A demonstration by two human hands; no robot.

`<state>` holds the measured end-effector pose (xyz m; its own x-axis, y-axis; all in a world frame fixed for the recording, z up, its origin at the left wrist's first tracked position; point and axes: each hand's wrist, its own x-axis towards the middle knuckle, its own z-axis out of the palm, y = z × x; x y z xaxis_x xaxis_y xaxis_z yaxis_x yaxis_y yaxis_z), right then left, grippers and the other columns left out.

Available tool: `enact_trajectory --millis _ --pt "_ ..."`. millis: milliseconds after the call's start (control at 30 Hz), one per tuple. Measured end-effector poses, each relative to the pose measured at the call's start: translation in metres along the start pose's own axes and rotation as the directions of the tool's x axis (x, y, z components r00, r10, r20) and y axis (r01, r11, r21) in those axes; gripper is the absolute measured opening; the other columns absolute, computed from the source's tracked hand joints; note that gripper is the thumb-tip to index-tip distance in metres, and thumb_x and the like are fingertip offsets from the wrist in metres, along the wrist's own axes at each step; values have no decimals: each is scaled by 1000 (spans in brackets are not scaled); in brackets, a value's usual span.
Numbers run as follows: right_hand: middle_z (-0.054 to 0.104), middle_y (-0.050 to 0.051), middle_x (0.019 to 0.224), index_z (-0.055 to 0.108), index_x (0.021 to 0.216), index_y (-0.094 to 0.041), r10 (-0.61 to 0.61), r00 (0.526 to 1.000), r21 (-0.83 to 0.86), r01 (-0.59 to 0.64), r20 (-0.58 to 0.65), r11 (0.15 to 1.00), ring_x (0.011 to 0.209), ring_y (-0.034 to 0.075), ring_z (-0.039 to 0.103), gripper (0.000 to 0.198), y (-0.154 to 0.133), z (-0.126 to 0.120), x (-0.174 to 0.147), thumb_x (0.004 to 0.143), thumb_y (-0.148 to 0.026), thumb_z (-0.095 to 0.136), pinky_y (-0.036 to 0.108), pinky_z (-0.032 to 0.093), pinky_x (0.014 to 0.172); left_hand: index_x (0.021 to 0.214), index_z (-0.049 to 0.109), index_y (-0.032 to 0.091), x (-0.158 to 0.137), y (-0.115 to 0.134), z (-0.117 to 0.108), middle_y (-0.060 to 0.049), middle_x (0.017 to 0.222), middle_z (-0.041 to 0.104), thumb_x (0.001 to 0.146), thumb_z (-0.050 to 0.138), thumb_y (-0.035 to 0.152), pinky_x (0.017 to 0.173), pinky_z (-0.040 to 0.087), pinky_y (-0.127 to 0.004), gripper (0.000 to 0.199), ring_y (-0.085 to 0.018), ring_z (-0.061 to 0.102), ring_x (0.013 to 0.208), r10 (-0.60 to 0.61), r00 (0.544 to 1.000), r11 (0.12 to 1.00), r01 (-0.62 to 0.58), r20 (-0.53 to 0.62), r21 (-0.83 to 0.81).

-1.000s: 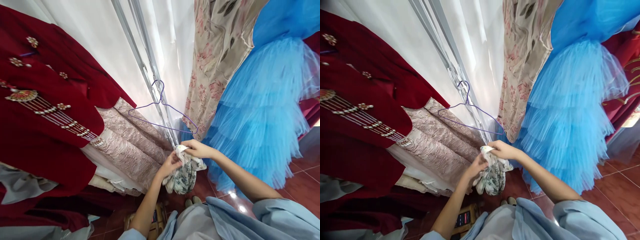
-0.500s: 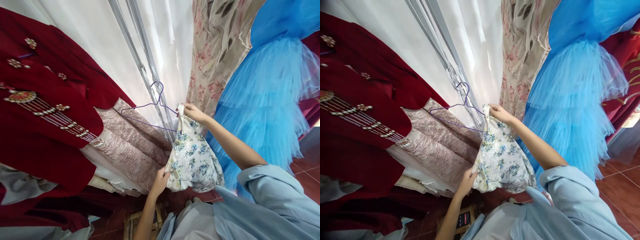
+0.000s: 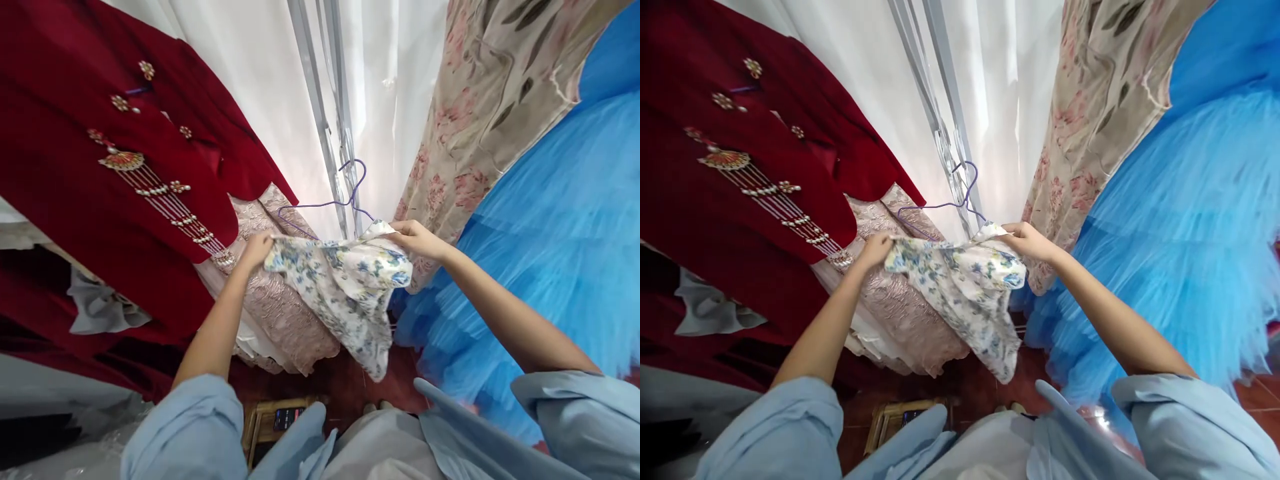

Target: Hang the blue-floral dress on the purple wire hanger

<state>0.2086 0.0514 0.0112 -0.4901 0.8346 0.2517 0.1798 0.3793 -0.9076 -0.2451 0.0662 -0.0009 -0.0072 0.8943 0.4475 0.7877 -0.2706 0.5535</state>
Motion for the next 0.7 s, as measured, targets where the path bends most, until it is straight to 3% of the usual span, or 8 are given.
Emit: enact_trajectory --millis 67,133,200,267,333,467,633,700 --pt "63 1 64 75 83 -11 -24 999 -35 23 -30 999 60 14 53 55 0 3 -3 77 -65 68 23 38 53 82 63 20 55 24 -10 -3 82 66 89 64 26 82 53 -36 9 -18 61 78 33 991 999 -35 -128 -14" --pt "59 0 61 72 79 -12 -40 996 -51 36 -81 998 59 14 51 56 4 4 -5 79 -67 64 23 36 52 112 61 16 85 57 -11 -7 112 67 89 68 29 93 53 -39 28 -15 63 94 96 984 982 -118 -149 -146" --pt "55 -1 60 68 74 -13 -43 989 -41 37 -141 998 59 13 48 56 11 4 -8 80 -69 62 23 34 52 132 52 16 89 87 -5 -10 138 57 89 68 29 100 52 -39 47 -16 61 111 229 967 945 -249 -116 -211" --pt "51 -2 57 64 70 -14 -25 978 -10 24 -206 1000 56 12 45 56 20 3 -8 79 -70 62 23 32 50 135 54 21 74 103 4 -9 148 50 92 61 26 106 48 -40 43 -20 55 127 368 925 912 -379 -96 -159" --pt "48 -3 55 61 69 -16 19 969 47 -8 -248 999 53 11 41 56 28 2 -6 77 -72 63 23 30 49 130 60 23 54 102 14 -9 142 57 93 53 22 109 45 -42 37 -22 53 130 408 912 907 -411 -47 -93" --pt "49 -2 56 57 69 -19 124 946 81 -104 -301 991 52 12 41 54 35 -3 6 81 -72 57 25 31 50 118 64 18 21 80 28 -12 118 69 90 52 24 103 47 -45 31 -27 62 114 301 949 952 -304 92 23" --pt "51 3 58 57 65 -20 71 719 -301 -375 -691 877 58 16 42 47 24 -11 16 86 -61 61 29 29 59 102 66 18 -5 96 38 -11 102 71 99 43 35 88 47 -34 29 -25 64 97 337 941 923 -339 40 181" --pt "46 3 55 53 58 -21 94 683 -342 -474 -724 812 56 15 37 53 16 -15 15 91 -61 54 32 26 60 100 66 18 -10 116 40 -11 98 71 100 43 36 83 46 -32 29 -25 64 92 339 941 914 -330 0 236"
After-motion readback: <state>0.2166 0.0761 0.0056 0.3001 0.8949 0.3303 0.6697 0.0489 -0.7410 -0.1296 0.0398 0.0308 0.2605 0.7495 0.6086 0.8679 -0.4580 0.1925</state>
